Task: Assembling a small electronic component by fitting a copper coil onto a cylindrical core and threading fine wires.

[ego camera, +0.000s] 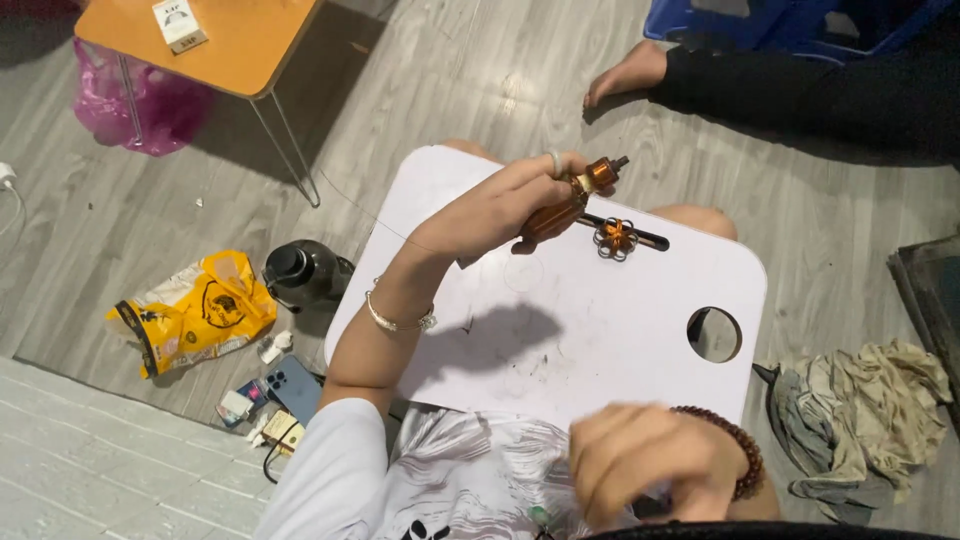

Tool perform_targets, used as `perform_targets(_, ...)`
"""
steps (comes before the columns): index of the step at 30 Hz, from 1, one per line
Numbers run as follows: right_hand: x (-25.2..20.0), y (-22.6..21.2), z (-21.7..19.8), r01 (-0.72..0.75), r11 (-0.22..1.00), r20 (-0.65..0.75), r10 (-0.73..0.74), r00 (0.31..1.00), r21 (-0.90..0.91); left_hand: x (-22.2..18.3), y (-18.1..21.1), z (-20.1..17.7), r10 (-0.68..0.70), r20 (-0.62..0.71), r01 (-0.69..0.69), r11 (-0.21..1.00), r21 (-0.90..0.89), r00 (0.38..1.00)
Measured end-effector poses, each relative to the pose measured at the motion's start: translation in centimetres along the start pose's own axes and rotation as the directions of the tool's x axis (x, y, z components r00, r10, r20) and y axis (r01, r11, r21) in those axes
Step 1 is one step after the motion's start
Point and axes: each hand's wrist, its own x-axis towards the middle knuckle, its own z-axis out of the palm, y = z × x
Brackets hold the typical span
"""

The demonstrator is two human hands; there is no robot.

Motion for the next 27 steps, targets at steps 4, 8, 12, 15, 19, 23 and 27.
perform_targets(4,-1.1,1.4,-3.6,-0.28,0.918,-0.756,-0.032,0.654,-0.281,0.4,0.9,0.7,0.104,0.049,-0.093,0.976,-0.196,0.993)
perform_targets(8,-0.3,5.5,-5.5,-0.376,0.901,-0.836,0.026,0.549,-0.218,1.5,-0.9,1.8,0.172,-0.049,-0.176,0.978,-0.113,0.984)
perform_targets(12,-0.1,5.9,-5.2,-0.304,0.938,-0.84,0.025,0.542,-0.169,1.5,-1.0,3.0,0.212,-0.152,-0.22,0.975,-0.036,0.965)
perform_targets(15,0.0,5.5,-5.1,-0.196,0.98,-0.825,0.075,0.56,-0.043,1.5,-1.4,3.4,0.269,-0.182,-0.267,0.963,0.033,0.946)
perform_targets(19,0.5,4.9,-4.9,-0.061,0.985,-0.826,0.168,0.537,0.16,1.3,-1.4,3.8,0.291,-0.133,-0.28,0.955,0.101,0.947)
perform_targets(23,1.2,4.6,-4.5,0.039,0.985,-0.863,0.126,0.49,0.165,1.6,-2.1,4.0,0.351,-0.13,-0.344,0.936,0.069,0.927)
perform_targets(27,2.0,4.1,-4.0,0.005,0.995,-0.901,0.089,0.425,0.101,1.9,-2.5,4.4,0.436,-0.149,-0.456,0.875,-0.162,0.888)
